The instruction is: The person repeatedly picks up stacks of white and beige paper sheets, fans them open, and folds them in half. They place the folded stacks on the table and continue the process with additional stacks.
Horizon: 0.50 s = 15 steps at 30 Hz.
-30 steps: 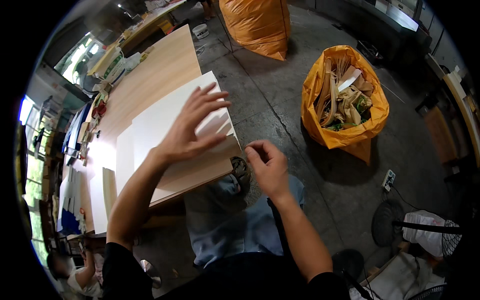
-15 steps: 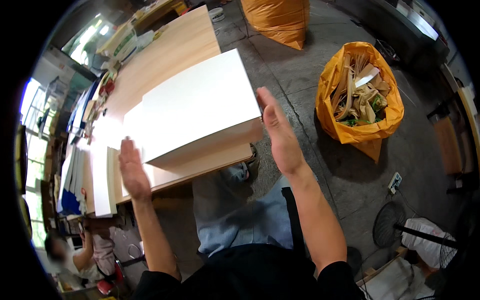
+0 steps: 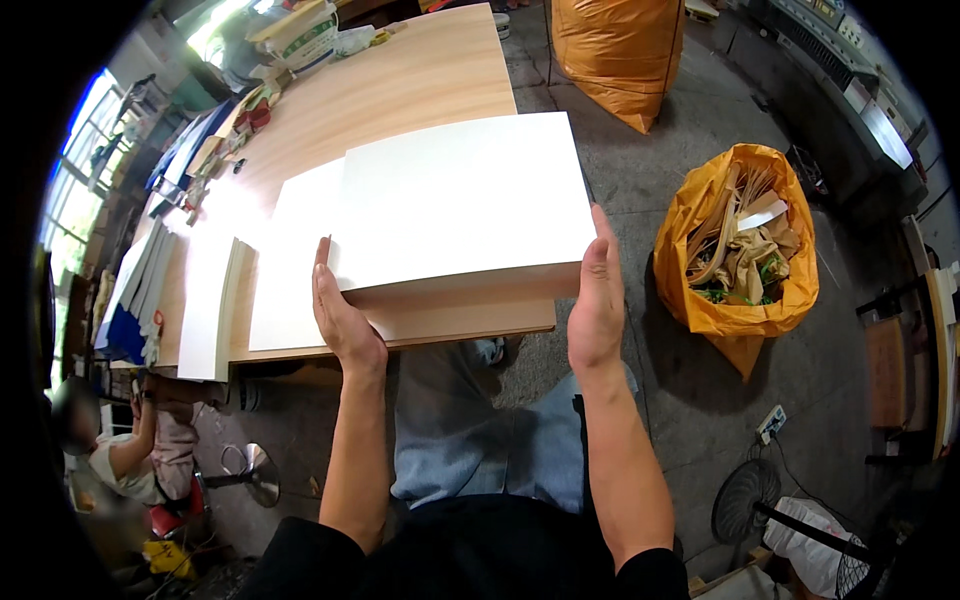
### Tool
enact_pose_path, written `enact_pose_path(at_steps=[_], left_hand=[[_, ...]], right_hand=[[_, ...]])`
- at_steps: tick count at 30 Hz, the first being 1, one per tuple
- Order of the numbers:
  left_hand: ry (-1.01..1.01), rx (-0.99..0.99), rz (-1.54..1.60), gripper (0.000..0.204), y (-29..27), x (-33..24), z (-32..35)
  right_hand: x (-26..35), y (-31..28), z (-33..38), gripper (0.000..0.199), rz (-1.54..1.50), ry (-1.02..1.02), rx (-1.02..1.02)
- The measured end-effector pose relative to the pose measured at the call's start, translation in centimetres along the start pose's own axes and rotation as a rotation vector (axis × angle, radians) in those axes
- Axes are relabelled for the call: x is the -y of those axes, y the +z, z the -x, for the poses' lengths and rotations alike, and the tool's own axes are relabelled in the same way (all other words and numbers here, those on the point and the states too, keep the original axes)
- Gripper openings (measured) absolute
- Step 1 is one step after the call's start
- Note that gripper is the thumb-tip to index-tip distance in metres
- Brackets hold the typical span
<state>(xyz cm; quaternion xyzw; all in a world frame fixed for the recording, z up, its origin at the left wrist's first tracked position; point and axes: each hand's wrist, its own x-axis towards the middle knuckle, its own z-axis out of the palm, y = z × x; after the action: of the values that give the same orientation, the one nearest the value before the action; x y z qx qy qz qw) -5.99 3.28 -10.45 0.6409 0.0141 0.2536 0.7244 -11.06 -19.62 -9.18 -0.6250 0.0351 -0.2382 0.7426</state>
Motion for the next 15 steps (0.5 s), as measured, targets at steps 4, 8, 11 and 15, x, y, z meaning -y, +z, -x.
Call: enact_pose_path(at_steps=[4,8,11,15], left_hand=[[0.022,0.061,0.012,0.063,-0.8,0.6,0.1],[0.039,0.266,0.02,0.074,-2.9,1.2,0.2],[0.024,0.291,0.023,0.08,-3.3,1.1,0.2],[0.054,0.272,-0.027,0.081,-3.4,2.2,0.2]], right_hand=[[-1.7,-0.3,-0.5,0.057,0.007,-0.006,-0.051],[-1.4,0.1,-0.5,0.05,-0.073,-0.013,-0.107],[-1.5,0.1,-0.4,0.047,-0.084,-0.02,-0.121],[-1.9,-0.3,-0.4,0.046,-0.013,-0.033,-0.124]])
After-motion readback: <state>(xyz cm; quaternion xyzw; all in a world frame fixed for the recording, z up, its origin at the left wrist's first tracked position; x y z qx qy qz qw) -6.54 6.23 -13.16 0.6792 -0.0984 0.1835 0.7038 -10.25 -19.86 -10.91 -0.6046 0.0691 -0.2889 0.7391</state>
